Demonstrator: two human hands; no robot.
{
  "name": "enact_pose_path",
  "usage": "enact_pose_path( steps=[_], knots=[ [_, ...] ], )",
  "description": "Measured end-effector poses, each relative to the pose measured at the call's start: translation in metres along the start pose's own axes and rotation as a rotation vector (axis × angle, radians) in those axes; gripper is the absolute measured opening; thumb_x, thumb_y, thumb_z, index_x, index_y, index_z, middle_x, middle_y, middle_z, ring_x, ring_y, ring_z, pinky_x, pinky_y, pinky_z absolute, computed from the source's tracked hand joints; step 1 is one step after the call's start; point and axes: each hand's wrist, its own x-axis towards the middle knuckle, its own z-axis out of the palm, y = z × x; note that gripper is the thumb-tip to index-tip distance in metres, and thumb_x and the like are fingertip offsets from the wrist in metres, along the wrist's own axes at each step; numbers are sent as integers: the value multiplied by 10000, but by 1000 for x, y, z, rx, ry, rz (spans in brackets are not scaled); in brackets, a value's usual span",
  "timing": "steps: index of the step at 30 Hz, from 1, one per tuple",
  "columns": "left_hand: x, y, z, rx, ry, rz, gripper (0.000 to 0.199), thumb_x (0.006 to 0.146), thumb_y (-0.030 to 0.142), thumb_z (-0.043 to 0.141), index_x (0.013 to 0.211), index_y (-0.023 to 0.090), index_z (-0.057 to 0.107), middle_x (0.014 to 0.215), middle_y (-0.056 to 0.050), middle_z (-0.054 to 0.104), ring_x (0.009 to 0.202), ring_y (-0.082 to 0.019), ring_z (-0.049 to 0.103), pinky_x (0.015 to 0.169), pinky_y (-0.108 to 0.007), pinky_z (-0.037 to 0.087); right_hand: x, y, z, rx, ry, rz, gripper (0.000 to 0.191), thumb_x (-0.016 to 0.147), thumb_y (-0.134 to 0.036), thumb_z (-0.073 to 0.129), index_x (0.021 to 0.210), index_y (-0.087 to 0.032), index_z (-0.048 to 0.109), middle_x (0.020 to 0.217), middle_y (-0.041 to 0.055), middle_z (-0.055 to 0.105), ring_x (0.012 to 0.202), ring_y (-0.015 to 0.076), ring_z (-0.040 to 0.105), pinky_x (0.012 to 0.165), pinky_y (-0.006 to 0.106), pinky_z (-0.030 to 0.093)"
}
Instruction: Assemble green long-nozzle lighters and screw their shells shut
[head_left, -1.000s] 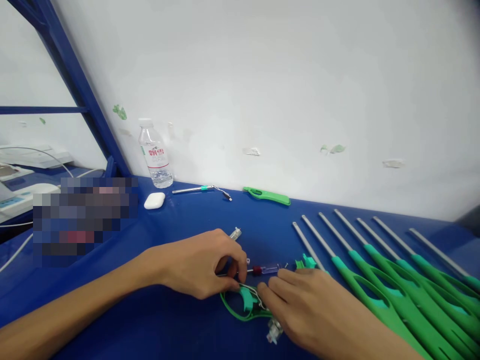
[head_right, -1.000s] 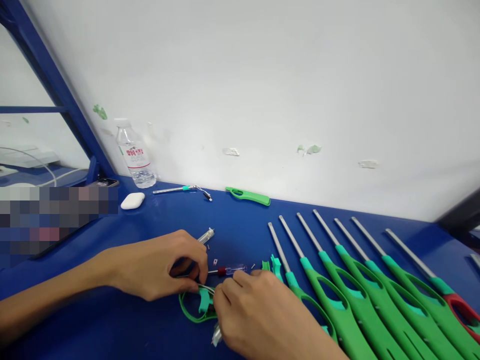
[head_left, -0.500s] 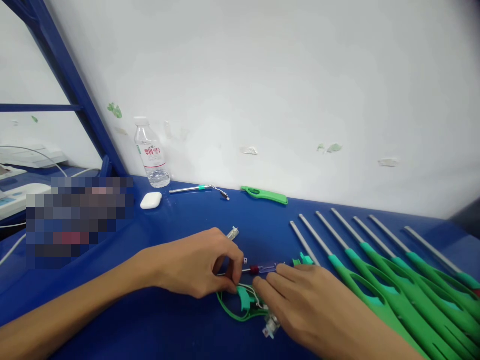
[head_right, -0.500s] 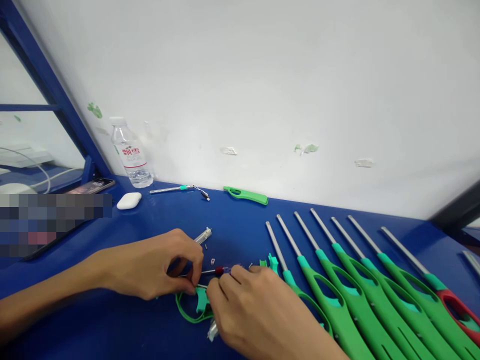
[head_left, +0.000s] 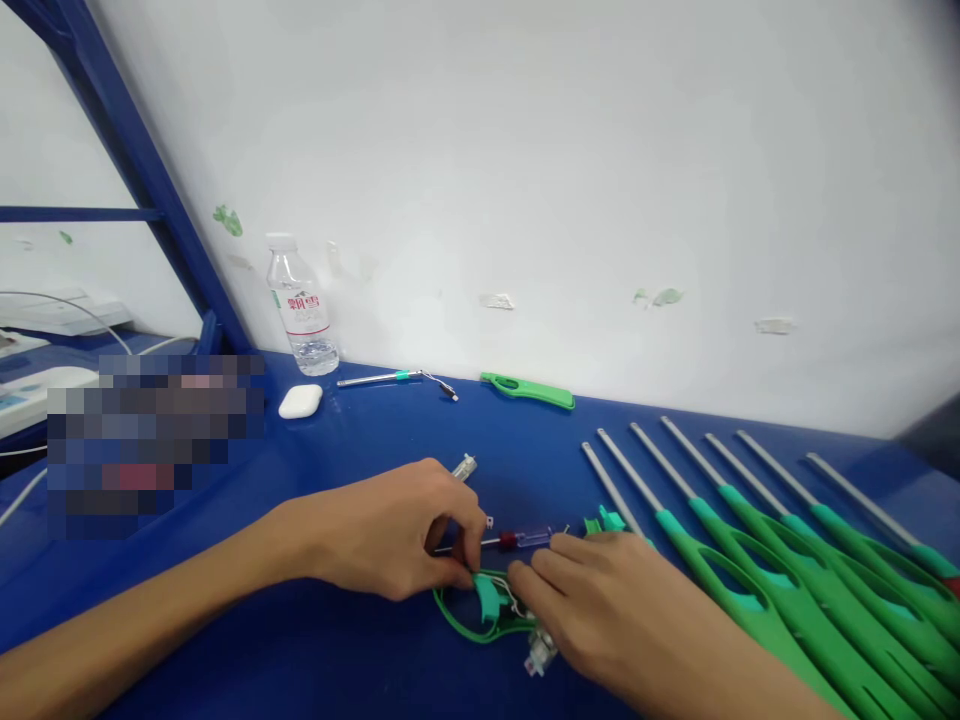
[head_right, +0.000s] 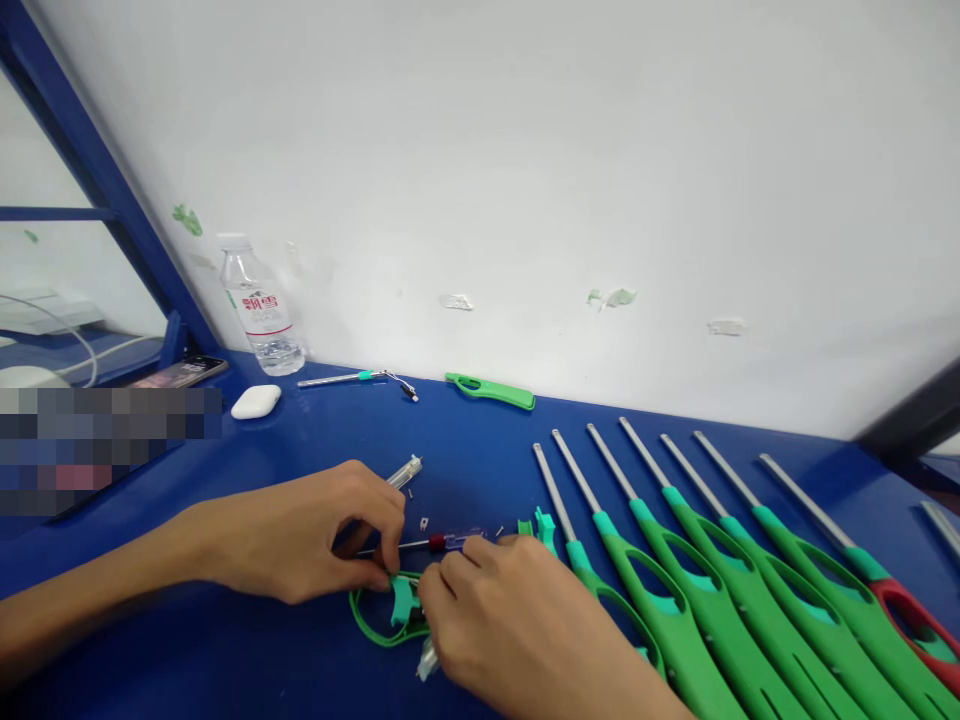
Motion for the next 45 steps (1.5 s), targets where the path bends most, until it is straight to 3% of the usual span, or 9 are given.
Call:
enact_pose_path(
  steps=[11,19,23,31,45],
  knots=[
    [-1,0,0,-27,12,-22,95,867,145,835,818,211,790,770,17,721,668,-118,620,659,-231,486,2,-4,-2,-29,49,6,245,750,11,621,846,-212,584,642,-30,627,533,174,583,482,363,277],
    [-1,0,-2,-38,-3,-101,72,874,249,881,896,222,818,765,10,738,679,-132,632,623,-223,473,2,-2,-4,-28,18,30,243,898,-4,571,889,-242,526,678,-38,614,568,181,595,520,362,268],
    [-1,0,-2,-38,3,-119,69,873,241,884,895,228,821,759,14,734,677,-131,623,618,-223,467,4,-2,-4,-18,50,62,274,891,29,560,883,-244,540,666,-49,607,556,179,586,518,376,275],
    [1,-1,-1,-39,-13,-50,103,876,144,888,845,225,832,798,21,773,707,-118,633,666,-226,466,7,-2,-6,12,96,99,331,900,88,503,852,-229,584,656,-45,603,536,182,562,498,376,296],
    [2,-2,-1,-25,-20,27,155,885,115,885,795,190,782,770,43,678,690,-91,589,662,-218,450,10,-4,-5,42,97,146,336,957,71,478,853,-234,573,666,-44,596,541,180,534,514,374,275]
  ],
)
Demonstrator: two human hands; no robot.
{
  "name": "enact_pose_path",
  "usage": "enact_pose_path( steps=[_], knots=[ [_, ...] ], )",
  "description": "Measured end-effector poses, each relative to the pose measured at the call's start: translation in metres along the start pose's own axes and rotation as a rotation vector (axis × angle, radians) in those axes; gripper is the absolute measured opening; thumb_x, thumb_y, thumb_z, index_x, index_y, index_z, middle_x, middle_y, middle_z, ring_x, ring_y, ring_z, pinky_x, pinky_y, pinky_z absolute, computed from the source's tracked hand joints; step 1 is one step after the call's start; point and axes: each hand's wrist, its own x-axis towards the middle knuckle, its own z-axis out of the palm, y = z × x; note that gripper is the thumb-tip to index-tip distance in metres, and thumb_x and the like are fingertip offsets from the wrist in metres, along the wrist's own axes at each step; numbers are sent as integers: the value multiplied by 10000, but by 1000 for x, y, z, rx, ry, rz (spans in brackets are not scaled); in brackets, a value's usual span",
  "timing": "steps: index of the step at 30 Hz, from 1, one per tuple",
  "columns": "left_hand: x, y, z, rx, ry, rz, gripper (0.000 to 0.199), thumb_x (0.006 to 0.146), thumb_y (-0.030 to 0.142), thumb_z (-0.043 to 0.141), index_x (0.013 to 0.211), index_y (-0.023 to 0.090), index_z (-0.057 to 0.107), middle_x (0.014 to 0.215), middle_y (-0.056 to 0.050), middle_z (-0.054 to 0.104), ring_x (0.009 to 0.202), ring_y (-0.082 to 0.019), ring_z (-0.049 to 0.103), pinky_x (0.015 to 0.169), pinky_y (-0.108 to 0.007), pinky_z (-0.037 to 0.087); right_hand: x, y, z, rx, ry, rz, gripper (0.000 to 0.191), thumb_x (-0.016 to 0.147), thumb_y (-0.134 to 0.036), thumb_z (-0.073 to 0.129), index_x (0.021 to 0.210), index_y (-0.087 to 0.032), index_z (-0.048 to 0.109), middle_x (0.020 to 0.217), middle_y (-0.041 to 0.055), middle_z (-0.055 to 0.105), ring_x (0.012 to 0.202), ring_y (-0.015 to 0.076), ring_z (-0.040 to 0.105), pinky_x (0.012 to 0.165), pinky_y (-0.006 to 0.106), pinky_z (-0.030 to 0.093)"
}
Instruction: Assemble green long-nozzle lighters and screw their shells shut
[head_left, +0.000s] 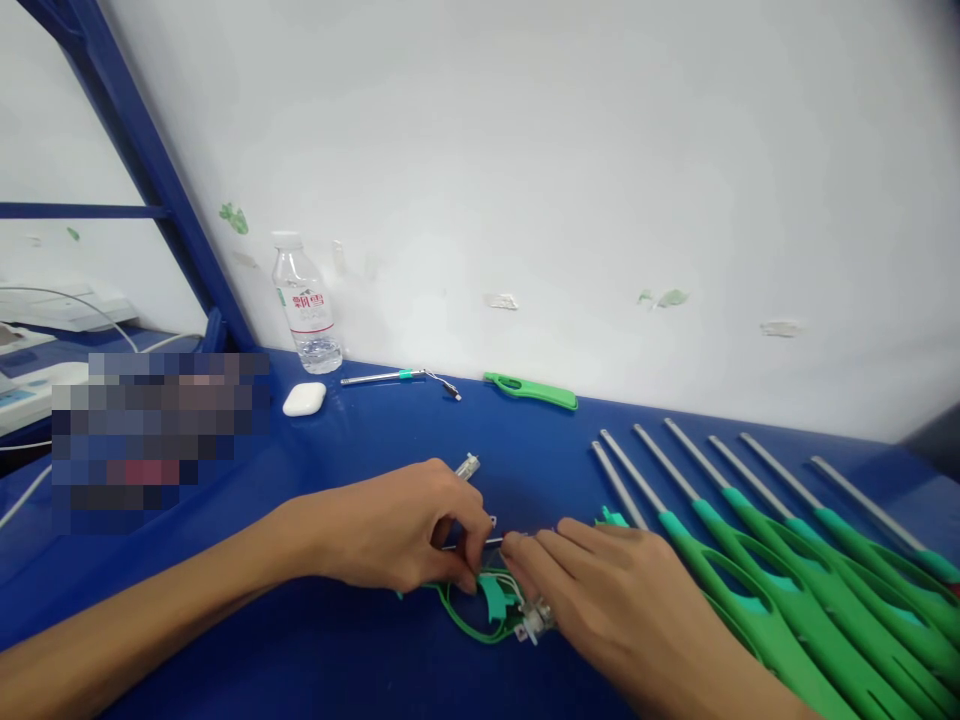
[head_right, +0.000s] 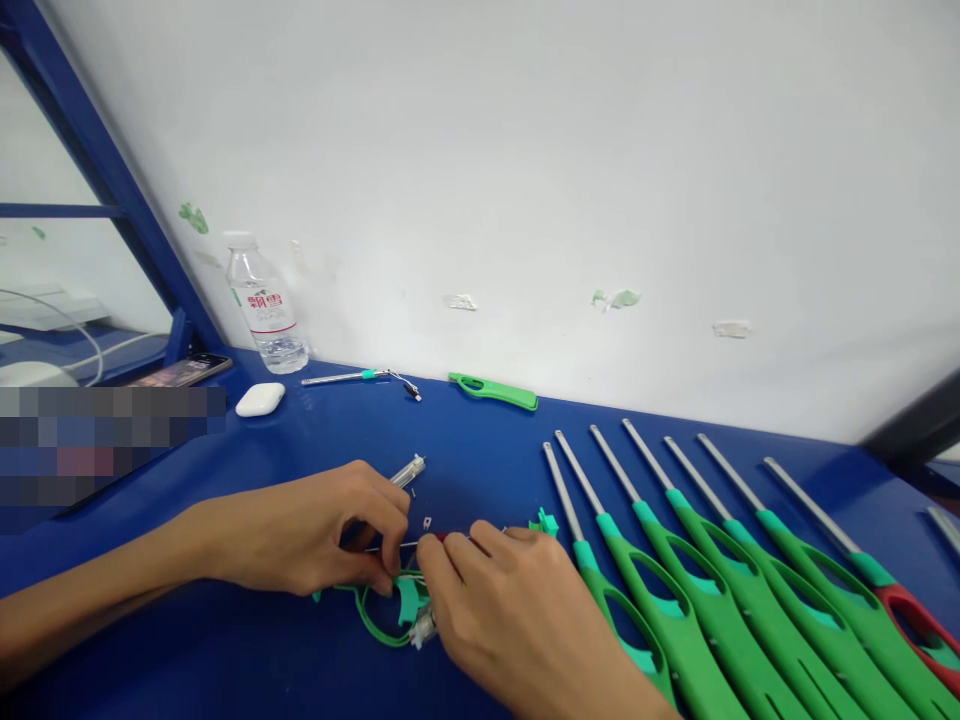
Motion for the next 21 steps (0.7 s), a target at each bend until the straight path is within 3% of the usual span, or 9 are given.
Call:
enact_pose_path(
  steps=[10,21],
  knots=[
    [-1,0,0,-31,-5,11,178,876,46,850,807,194,780,787,49,677,693,-79,579,650,-190,442,0,-2,3,-13,63,17,340,1001,49,452,854,-235,568,638,-52,556,527,171,497,515,367,248],
    [0,-4,1,-75,-6,-47,115,880,147,897,836,216,816,795,45,745,695,-93,604,648,-207,459,-2,-4,4,4,105,-2,284,1064,-32,475,907,-205,636,651,-42,596,531,181,511,514,394,231]
  ],
)
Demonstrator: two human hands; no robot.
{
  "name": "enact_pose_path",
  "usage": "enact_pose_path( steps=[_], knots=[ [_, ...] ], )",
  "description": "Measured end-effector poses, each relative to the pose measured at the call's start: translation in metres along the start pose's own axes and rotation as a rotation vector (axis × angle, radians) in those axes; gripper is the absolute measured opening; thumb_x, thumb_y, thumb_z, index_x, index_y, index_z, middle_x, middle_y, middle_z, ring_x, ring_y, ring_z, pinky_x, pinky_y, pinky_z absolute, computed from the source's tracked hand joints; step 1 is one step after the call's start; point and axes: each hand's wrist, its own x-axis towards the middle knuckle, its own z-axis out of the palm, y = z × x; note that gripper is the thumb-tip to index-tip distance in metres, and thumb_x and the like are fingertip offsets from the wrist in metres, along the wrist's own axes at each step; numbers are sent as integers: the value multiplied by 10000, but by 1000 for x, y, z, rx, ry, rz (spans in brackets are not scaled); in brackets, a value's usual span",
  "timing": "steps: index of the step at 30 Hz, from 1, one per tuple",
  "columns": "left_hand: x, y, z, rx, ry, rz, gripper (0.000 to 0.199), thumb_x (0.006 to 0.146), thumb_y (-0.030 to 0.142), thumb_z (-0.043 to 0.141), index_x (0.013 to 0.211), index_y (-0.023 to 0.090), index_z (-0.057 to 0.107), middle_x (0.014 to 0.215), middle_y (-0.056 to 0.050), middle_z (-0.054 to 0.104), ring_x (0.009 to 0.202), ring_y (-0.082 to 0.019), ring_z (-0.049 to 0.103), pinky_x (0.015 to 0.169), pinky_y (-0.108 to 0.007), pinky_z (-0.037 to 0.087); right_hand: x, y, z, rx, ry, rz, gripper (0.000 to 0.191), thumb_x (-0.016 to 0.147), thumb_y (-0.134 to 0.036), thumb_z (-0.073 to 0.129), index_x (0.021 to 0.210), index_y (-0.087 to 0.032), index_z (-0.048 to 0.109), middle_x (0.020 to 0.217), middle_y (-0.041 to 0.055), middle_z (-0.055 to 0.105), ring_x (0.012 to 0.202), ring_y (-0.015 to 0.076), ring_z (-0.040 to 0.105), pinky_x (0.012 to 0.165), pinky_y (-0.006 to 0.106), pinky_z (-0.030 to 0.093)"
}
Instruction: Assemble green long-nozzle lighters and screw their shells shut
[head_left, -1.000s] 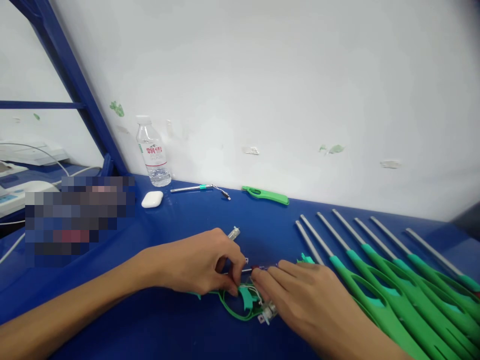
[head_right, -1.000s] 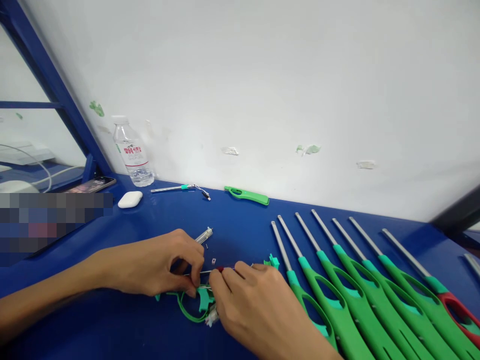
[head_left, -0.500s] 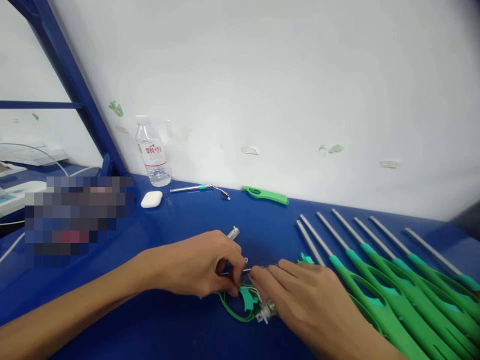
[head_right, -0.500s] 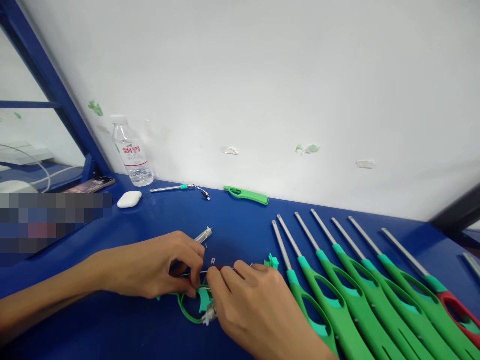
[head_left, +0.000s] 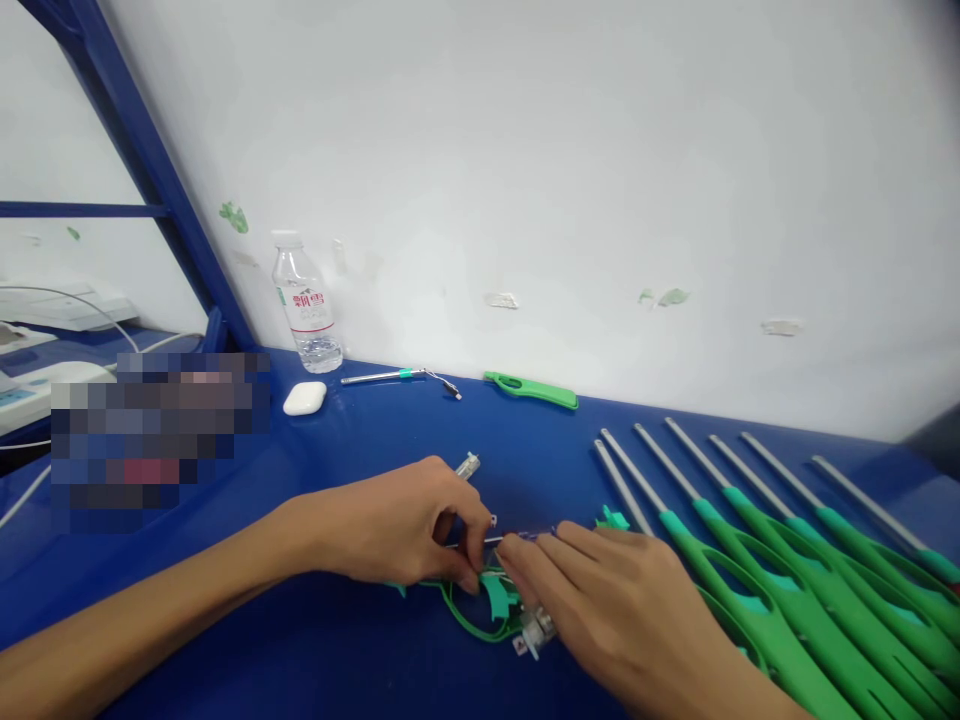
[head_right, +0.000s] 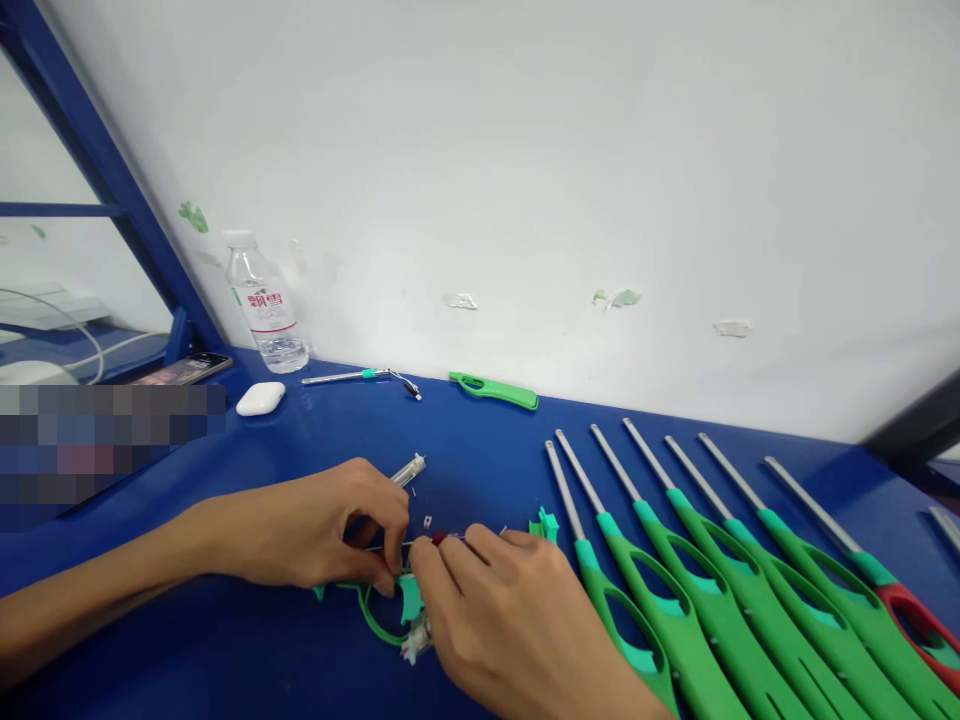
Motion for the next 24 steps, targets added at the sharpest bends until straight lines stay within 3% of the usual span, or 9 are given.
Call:
enact_pose_path(
  steps=[7,12,16,19,24],
  knots=[
    [2,2,0,-23,1,-66,140,826,163,956,835,222,830,778,60,772,669,-79,617,642,-181,470,1,-1,-1,18,55,-26,293,1087,-45,447,994,-154,703,640,-40,618,529,173,536,493,384,264],
    [2,7,0,-4,31,-94,220,774,152,993,772,213,781,667,96,688,625,-56,575,623,-162,434,3,0,-7,39,66,-33,270,1087,-44,463,1020,-137,708,666,-32,662,545,164,556,494,358,302],
    [1,7,-1,10,41,-105,281,756,125,995,799,210,731,674,108,658,642,-59,589,612,-158,425,5,1,-10,51,31,-21,311,1087,-39,451,929,-172,683,653,-37,622,529,162,520,496,364,290],
    [1,5,-2,-3,21,-113,276,784,151,977,878,222,727,706,105,669,651,-74,629,569,-157,434,4,3,-10,97,-28,21,371,1094,-33,418,847,-212,629,632,-56,558,499,154,465,499,369,275],
    [1,9,-2,14,33,-88,127,901,276,893,914,225,778,769,51,696,687,-101,610,634,-199,453,-1,8,-9,126,-83,69,311,1090,-51,432,950,-237,639,684,-51,621,531,181,536,510,376,273]
  ],
)
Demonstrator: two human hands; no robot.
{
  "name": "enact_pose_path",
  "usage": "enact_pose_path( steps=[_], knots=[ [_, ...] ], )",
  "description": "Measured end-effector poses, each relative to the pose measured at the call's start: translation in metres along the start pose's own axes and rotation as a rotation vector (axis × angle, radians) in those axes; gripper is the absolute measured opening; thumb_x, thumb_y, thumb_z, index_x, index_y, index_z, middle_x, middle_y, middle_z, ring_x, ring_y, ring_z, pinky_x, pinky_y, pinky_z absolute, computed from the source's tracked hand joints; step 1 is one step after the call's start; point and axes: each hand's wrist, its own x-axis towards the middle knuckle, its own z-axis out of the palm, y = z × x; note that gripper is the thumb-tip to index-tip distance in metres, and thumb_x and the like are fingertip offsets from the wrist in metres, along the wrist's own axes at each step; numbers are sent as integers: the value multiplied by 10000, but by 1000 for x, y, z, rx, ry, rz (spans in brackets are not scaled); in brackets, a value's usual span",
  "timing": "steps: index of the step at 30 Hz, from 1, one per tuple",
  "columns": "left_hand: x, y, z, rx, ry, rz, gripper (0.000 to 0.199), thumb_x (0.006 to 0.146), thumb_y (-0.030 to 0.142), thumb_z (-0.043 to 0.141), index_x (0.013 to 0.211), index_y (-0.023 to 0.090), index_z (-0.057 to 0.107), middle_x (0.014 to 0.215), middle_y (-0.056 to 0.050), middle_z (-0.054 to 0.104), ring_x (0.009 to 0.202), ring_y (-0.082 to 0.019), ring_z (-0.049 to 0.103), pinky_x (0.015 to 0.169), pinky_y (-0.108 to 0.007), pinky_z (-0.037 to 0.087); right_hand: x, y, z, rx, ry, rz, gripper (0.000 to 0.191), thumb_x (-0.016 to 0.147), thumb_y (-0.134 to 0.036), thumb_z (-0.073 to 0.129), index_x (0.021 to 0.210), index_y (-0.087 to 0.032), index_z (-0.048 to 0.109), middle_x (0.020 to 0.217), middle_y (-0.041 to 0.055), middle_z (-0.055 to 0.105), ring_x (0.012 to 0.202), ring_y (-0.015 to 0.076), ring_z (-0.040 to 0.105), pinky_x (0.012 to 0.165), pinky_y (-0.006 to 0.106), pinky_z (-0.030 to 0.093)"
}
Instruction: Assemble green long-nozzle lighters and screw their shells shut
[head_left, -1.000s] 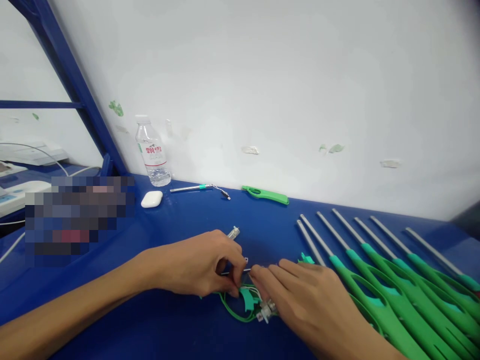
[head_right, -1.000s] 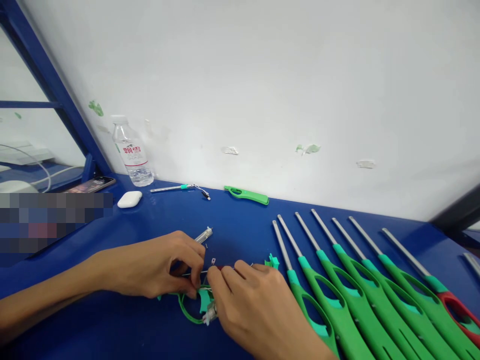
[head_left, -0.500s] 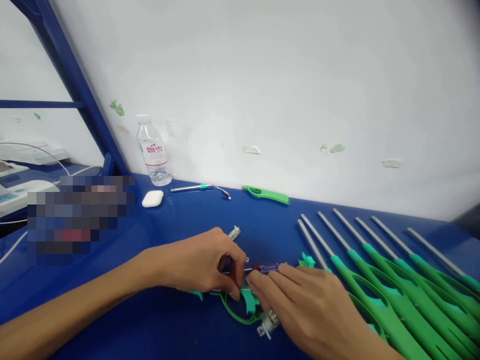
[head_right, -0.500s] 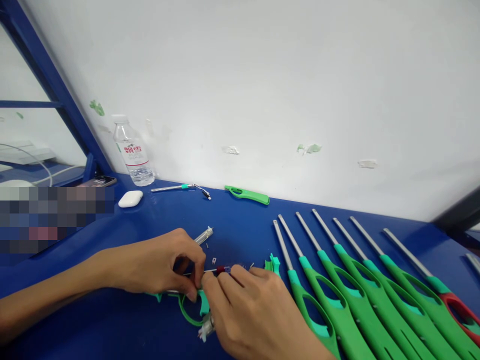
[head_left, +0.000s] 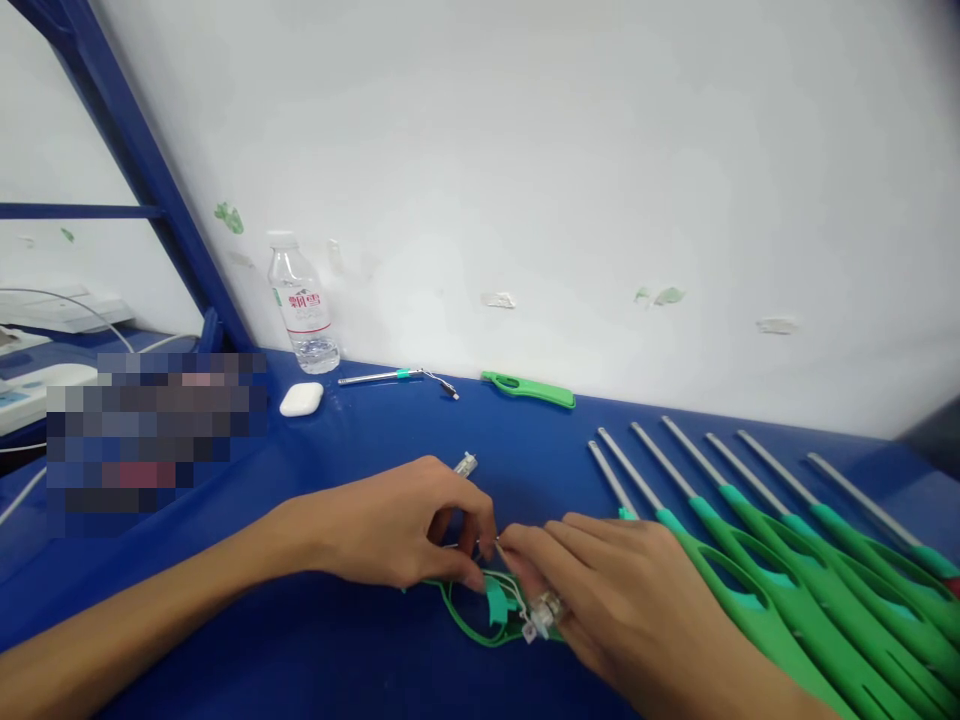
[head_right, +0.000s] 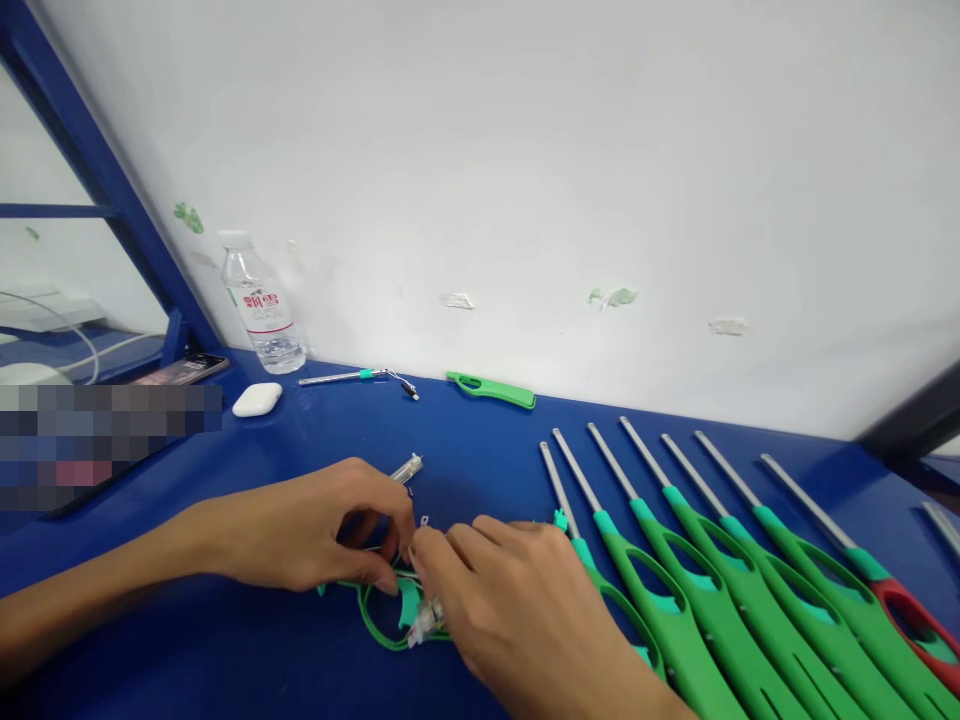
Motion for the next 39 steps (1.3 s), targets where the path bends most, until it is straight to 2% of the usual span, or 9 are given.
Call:
enact_pose_path(
  steps=[4,9,13,16,20,28,30,34,39],
  knots=[
    [0,1,1,-33,60,48,154,980,353,785,928,209,771,834,18,691,686,-108,560,623,-218,434,-2,3,1,13,-15,22,255,1085,-63,477,1053,-244,654,705,-50,661,548,194,600,527,382,269],
    [2,-1,6,-127,73,68,126,1001,278,723,926,188,769,772,17,719,642,-96,562,587,-198,426,-3,3,1,99,-98,109,192,1065,-110,578,1146,-267,653,807,-52,752,622,192,703,553,372,275],
    [4,-1,7,-185,88,64,37,966,191,732,965,181,767,803,3,769,685,-113,659,611,-196,467,-2,1,-10,229,-166,275,127,1091,-289,614,1217,-298,604,922,-56,765,728,199,733,611,344,347],
    [5,-1,7,-194,89,62,82,989,205,704,964,173,775,791,-1,770,661,-108,647,597,-193,469,2,2,-18,250,-231,325,100,1142,-359,515,1139,-285,583,922,-39,723,718,208,690,636,347,363],
    [5,0,8,-164,99,73,134,1006,229,688,960,171,800,793,-2,774,636,-92,586,592,-194,435,4,6,-17,196,-302,320,242,1174,-271,392,1017,-271,577,908,-16,681,711,221,659,629,364,323],
    [3,0,8,-109,105,83,224,1031,290,658,893,171,789,739,2,731,617,-96,547,599,-213,409,-8,17,-2,4,-347,126,153,1159,-182,471,1148,-274,592,978,-12,699,744,234,671,579,378,220],
    [3,-1,9,-101,106,84,228,1035,297,656,900,175,793,732,4,721,614,-98,541,596,-215,408,-7,17,-4,14,-363,135,165,1151,-165,476,1125,-279,591,930,-21,691,697,239,651,572,381,205],
    [3,-3,12,-75,128,104,214,1029,301,670,934,176,817,739,-4,717,617,-103,521,584,-223,392,-1,12,-10,68,-386,198,267,1153,-186,444,936,-285,563,794,-20,663,611,256,614,565,385,199],
    [4,-4,14,-48,153,140,196,1013,285,688,918,179,823,752,-1,726,624,-93,519,585,-214,385,3,8,-15,94,-393,234,328,1154,-207,390,908,-281,594,776,-3,692,604,259,630,575,381,217]
  ],
)
